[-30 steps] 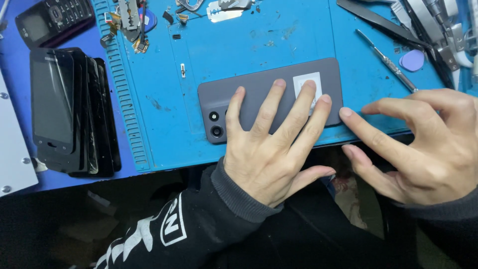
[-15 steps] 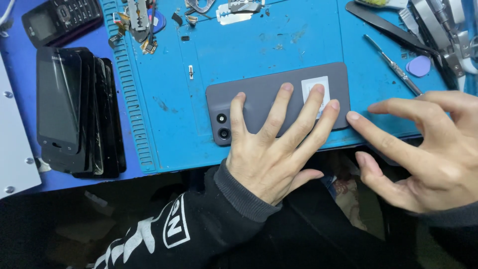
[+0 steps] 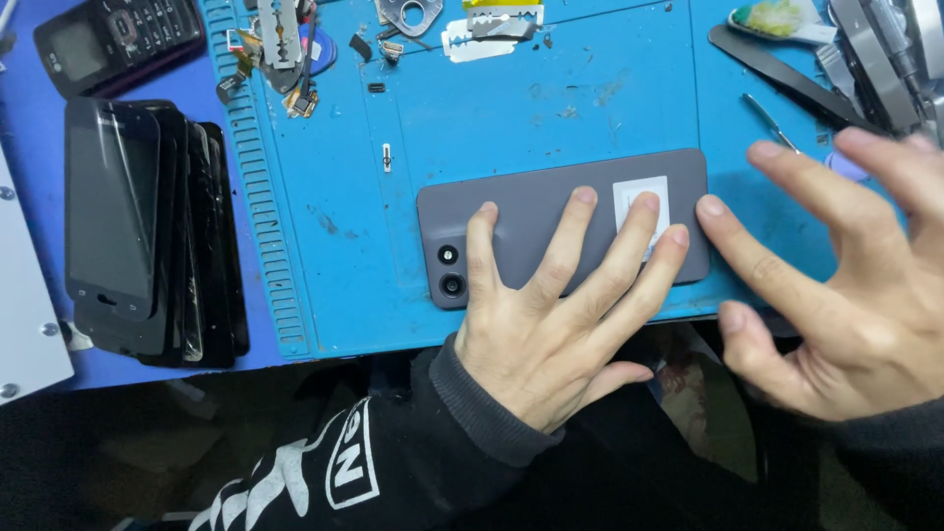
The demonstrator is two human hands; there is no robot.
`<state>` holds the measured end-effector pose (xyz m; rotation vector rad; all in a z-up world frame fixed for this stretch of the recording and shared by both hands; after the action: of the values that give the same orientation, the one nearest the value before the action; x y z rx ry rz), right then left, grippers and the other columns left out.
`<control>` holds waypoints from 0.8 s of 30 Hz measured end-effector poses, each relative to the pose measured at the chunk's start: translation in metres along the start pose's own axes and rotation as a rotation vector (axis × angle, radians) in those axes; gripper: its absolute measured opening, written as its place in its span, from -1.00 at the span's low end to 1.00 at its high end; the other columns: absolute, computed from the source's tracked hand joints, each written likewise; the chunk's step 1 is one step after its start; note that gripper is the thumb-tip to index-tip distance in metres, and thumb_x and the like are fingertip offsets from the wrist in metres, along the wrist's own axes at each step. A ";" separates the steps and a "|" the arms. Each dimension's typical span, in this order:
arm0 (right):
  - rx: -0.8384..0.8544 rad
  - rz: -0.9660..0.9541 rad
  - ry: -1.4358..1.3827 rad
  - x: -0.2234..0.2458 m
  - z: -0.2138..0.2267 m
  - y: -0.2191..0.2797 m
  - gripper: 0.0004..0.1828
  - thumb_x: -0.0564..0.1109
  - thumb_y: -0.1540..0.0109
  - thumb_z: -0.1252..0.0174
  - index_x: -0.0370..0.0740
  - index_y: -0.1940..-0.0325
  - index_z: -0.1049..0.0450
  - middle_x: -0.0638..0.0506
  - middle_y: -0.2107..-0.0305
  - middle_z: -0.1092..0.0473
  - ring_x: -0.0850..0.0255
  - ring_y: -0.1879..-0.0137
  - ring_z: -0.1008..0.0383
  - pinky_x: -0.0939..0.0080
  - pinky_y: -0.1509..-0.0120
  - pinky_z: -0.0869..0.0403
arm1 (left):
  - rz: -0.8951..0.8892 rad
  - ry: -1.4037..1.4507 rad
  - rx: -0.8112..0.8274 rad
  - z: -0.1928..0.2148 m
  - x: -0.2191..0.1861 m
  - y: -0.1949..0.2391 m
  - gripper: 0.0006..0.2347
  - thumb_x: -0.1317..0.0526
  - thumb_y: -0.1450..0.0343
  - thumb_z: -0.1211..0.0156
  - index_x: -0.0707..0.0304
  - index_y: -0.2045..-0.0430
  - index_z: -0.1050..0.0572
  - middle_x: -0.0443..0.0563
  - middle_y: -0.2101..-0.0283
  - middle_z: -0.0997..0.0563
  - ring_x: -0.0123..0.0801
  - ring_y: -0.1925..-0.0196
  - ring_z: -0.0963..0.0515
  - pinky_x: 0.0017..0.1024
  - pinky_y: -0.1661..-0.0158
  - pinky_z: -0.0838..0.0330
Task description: Attaching the back cover to a smartphone and checking its display functionality.
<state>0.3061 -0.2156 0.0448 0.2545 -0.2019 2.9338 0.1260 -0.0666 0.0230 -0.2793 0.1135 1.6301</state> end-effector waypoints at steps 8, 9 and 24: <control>-0.003 0.067 0.052 -0.003 -0.005 -0.003 -0.42 -0.01 -0.04 -0.21 -0.16 -0.13 -0.64 -0.26 -0.21 -0.37 -0.34 -0.32 -0.26 -0.40 -0.49 -0.26 | 0.020 -0.012 -0.014 -0.006 -0.001 0.004 -0.08 -0.38 -0.29 -0.31 0.00 -0.53 -0.14 0.00 -0.57 -0.15 -0.04 -0.55 -0.09 0.53 -0.26 -0.08; 0.004 0.069 -0.023 -0.011 -0.006 0.000 -0.43 0.00 -0.06 -0.20 -0.15 -0.15 -0.62 -0.30 -0.21 -0.35 -0.32 -0.30 -0.28 -0.38 -0.49 -0.26 | 0.019 0.009 -0.032 -0.007 -0.001 0.004 -0.08 -0.38 -0.30 -0.32 -0.01 -0.53 -0.14 -0.01 -0.57 -0.14 -0.04 -0.57 -0.09 0.54 -0.28 -0.07; 0.030 0.065 -0.061 -0.015 -0.009 -0.022 -0.40 -0.08 -0.06 -0.25 -0.29 -0.18 -0.58 -0.39 -0.19 -0.35 -0.31 -0.23 -0.36 -0.33 -0.43 -0.33 | 0.123 -0.082 -0.180 -0.012 -0.008 0.000 -0.61 0.01 -0.65 -0.07 -0.09 -0.41 -0.27 -0.18 -0.46 -0.27 -0.20 -0.56 -0.17 0.40 -0.37 -0.16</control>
<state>0.3240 -0.1954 0.0363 0.3486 -0.1785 2.9982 0.1277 -0.0769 0.0133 -0.3488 -0.0807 1.7750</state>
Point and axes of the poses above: each hand's wrist, its own y-axis away from the middle knuckle, its own z-axis out of the back of the hand, x = y × z, the point moved 2 cm from there along -y, towards the middle knuckle
